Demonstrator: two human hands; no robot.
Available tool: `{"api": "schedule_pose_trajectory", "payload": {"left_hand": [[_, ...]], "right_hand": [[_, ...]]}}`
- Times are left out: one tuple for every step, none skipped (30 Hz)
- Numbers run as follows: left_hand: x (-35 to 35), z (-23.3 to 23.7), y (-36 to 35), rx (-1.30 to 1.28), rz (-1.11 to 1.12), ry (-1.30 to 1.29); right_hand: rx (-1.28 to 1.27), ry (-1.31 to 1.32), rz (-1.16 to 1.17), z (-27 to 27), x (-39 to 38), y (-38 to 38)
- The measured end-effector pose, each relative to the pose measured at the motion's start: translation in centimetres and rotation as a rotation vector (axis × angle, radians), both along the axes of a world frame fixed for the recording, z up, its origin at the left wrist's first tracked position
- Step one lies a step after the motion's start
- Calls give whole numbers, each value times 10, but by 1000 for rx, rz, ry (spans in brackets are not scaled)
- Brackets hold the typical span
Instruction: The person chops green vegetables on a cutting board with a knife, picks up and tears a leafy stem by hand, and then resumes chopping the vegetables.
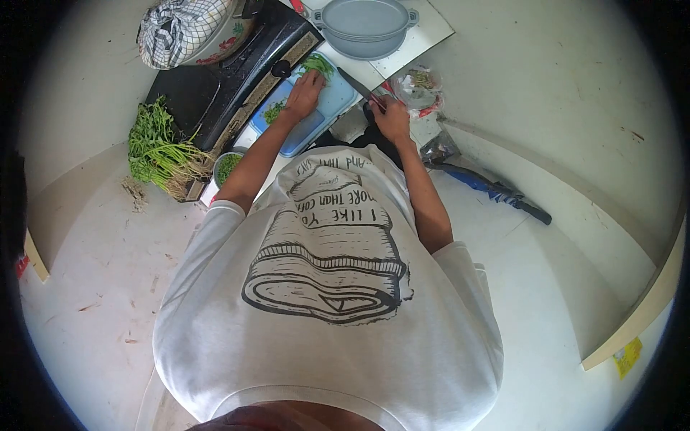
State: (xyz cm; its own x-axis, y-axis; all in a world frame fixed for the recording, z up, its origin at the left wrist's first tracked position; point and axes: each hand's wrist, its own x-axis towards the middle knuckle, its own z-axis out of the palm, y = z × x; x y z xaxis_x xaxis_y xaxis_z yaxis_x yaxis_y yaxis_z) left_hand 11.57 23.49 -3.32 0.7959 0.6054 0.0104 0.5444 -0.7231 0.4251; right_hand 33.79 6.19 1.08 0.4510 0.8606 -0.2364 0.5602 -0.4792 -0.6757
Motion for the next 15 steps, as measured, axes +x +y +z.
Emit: {"api": "schedule_pose_trajectory", "payload": {"left_hand": [[-1, 5, 0, 0, 5, 3], [-2, 10, 1, -13, 24, -47], [-4, 10, 0, -26, 46, -96], [-5, 10, 1, -25, 56, -93], [-4, 9, 2, -85, 149, -270], [-2, 15, 3, -142, 241, -448], [-2, 21, 1, -139, 251, -446], [-4, 27, -3, -306, 354, -484], [-5, 30, -6, -475, 458, -523], [-7, 29, -8, -471, 471, -523], [-9, 30, -10, -595, 534, -614], [-10, 36, -11, -717, 597, -707], [-10, 42, -13, -709, 612, -710], [-11, 49, -18, -845, 685, -797], [-10, 61, -22, -980, 756, -888]], "right_hand": [[0, 3, 5, -1, 1, 1], [3, 11, 1, -1, 2, 2], [6, 21, 0, 0, 2, 4], [6, 25, 10, 2, 1, 6], [42, 81, -6, 3, 2, 8], [78, 136, -21, 3, 2, 11], [78, 140, -11, 2, 3, 14], [69, 183, -12, 1, 5, 18], [58, 226, -13, 0, 7, 21], [56, 230, 0, -2, 8, 24], [84, 268, 3, -3, 9, 28], [113, 307, 7, -1, 8, 32], [112, 312, 23, 1, 8, 36], [136, 360, 56, 4, 8, 39], [160, 407, 90, 12, 8, 45]]}}
